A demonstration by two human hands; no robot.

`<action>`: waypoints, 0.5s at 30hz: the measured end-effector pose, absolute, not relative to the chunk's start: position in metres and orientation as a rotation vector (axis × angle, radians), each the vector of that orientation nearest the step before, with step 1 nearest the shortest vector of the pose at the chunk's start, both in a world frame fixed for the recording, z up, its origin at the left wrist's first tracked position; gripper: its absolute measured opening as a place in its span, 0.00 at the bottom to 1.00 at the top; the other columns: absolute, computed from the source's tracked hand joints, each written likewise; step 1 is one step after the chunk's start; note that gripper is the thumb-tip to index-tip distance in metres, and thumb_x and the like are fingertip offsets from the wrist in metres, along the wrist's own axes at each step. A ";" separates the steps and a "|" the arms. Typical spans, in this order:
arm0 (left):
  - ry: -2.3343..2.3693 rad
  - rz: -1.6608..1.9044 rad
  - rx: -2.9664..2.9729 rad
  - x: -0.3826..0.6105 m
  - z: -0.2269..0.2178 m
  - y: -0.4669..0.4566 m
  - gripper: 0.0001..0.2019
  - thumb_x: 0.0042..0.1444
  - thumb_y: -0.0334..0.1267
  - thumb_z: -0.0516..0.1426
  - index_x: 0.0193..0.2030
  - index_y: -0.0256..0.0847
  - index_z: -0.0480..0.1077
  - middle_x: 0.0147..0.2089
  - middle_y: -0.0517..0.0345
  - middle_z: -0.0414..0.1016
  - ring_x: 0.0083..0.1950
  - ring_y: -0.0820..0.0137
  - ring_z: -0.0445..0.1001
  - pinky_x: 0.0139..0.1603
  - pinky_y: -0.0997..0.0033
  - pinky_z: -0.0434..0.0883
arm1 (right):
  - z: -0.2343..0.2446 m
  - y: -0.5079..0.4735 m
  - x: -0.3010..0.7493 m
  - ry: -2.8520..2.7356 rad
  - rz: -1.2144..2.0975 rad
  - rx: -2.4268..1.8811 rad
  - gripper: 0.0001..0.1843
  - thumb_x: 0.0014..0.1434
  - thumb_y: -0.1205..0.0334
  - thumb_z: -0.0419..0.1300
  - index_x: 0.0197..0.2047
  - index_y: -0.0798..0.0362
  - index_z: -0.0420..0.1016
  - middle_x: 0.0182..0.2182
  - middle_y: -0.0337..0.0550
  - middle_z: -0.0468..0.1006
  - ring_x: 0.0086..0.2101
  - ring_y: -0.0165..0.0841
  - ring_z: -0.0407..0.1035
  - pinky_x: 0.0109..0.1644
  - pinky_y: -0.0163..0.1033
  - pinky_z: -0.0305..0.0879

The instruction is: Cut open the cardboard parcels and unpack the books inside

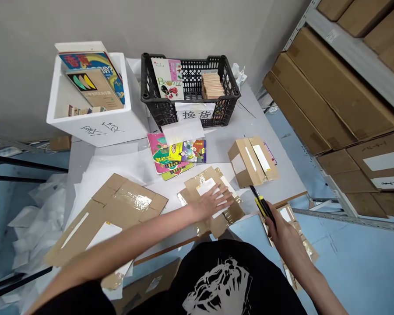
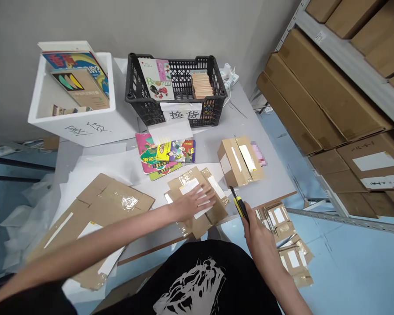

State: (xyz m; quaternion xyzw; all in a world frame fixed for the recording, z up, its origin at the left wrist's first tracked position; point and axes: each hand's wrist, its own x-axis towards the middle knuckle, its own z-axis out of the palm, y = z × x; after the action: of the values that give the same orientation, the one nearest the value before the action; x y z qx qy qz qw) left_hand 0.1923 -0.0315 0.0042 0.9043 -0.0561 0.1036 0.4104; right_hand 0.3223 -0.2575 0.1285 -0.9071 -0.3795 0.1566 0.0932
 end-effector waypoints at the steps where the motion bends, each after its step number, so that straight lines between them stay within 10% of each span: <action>1: -0.121 0.302 2.242 0.197 -0.003 -0.030 0.27 0.49 0.51 0.59 0.58 0.59 0.65 0.61 0.57 0.68 0.66 0.58 0.61 0.66 0.50 0.55 | 0.125 -0.253 0.325 -1.093 0.509 -2.657 0.26 0.65 0.54 0.41 0.62 0.54 0.60 0.24 0.43 0.77 0.21 0.36 0.71 0.24 0.38 0.64; 10: -0.088 0.049 2.225 0.248 -0.007 -0.021 0.29 0.45 0.54 0.60 0.56 0.54 0.68 0.61 0.51 0.68 0.63 0.54 0.65 0.62 0.47 0.58 | 0.099 -0.248 0.341 -0.878 0.791 -2.422 0.29 0.65 0.51 0.40 0.65 0.54 0.56 0.21 0.36 0.69 0.19 0.32 0.66 0.25 0.37 0.63; 15: -0.095 -0.432 2.320 0.237 0.026 -0.031 0.34 0.37 0.57 0.65 0.53 0.50 0.71 0.67 0.47 0.59 0.70 0.51 0.50 0.65 0.42 0.48 | 0.099 -0.243 0.360 -0.833 0.862 -2.354 0.28 0.65 0.51 0.41 0.65 0.51 0.55 0.20 0.34 0.69 0.18 0.31 0.65 0.26 0.37 0.64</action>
State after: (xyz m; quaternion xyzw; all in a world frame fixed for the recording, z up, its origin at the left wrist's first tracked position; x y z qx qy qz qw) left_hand 0.2367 -0.0308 0.0259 0.9085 -0.0372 -0.1694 0.3802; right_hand 0.3595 -0.2430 0.0991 -0.8634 -0.3057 0.3163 0.2472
